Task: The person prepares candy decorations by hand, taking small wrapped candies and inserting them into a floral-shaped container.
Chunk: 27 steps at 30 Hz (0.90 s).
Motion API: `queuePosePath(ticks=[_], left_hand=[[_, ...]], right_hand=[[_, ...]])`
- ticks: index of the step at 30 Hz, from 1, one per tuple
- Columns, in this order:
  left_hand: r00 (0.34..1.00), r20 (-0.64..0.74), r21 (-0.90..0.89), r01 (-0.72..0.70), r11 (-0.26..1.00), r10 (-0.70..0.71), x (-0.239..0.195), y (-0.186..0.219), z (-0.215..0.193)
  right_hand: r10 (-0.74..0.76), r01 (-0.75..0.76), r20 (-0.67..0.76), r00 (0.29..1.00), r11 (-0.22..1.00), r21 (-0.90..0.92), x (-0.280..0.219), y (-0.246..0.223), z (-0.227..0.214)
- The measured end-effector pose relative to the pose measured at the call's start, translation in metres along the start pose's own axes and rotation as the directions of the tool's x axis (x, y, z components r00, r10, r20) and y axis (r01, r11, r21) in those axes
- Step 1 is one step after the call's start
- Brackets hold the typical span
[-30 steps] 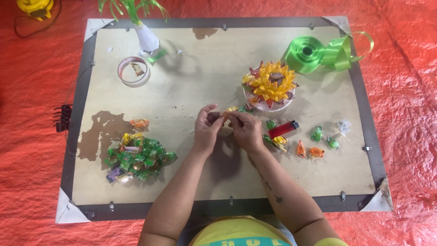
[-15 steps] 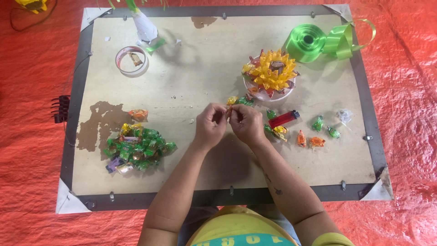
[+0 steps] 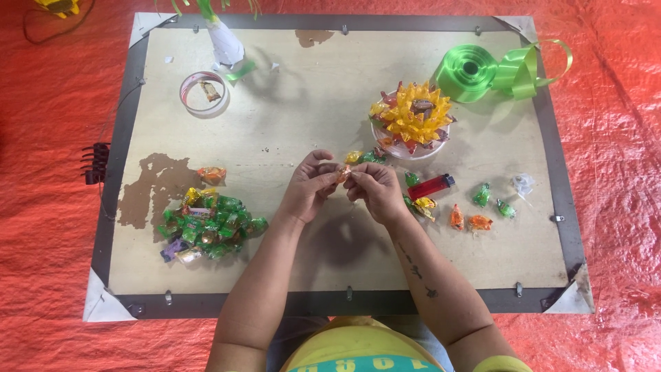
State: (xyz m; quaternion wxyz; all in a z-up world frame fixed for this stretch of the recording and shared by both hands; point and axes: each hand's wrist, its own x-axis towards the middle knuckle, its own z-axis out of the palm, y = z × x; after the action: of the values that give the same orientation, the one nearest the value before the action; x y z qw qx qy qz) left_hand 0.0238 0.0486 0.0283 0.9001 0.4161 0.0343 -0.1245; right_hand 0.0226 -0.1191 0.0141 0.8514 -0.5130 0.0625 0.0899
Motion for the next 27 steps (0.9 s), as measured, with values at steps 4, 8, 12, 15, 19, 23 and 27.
queuePosePath(ticks=[4, 8, 12, 15, 19, 23, 27], left_hand=[[0.999, 0.042, -0.015, 0.029, 0.999, -0.029, 0.001, 0.000, -0.007], [1.000, -0.012, -0.006, 0.019, 1.000, -0.019, 0.004, -0.009, -0.009], [0.994, -0.060, 0.104, -0.089, 0.991, 0.095, 0.007, -0.019, -0.011], [0.971, -0.046, 0.315, -0.207, 0.926, 0.233, 0.006, -0.020, -0.004], [0.945, -0.004, 0.419, -0.296, 0.859, 0.328, 0.000, -0.012, 0.001], [0.887, 0.063, 0.629, -0.391, 0.672, 0.458, -0.003, -0.015, 0.003], [0.764, 0.219, 0.774, -0.515, 0.369, 0.607, -0.005, -0.012, 0.009]], right_hand=[[0.037, -0.045, 0.075, 0.996, 0.993, 0.107, 0.001, 0.003, -0.005], [0.012, -0.019, 0.052, 0.999, 0.992, 0.126, 0.006, 0.010, -0.009], [-0.097, 0.093, -0.021, 0.995, 0.982, -0.167, 0.008, 0.006, -0.008], [-0.151, 0.162, 0.059, 0.987, 0.944, -0.287, -0.004, -0.010, 0.002], [-0.156, 0.173, 0.079, 0.985, 0.927, -0.333, -0.007, -0.016, 0.008], [-0.315, 0.294, 0.068, 0.947, 0.755, -0.587, -0.005, -0.014, 0.007], [-0.455, 0.372, 0.094, 0.885, 0.573, -0.731, -0.004, -0.005, 0.005]])
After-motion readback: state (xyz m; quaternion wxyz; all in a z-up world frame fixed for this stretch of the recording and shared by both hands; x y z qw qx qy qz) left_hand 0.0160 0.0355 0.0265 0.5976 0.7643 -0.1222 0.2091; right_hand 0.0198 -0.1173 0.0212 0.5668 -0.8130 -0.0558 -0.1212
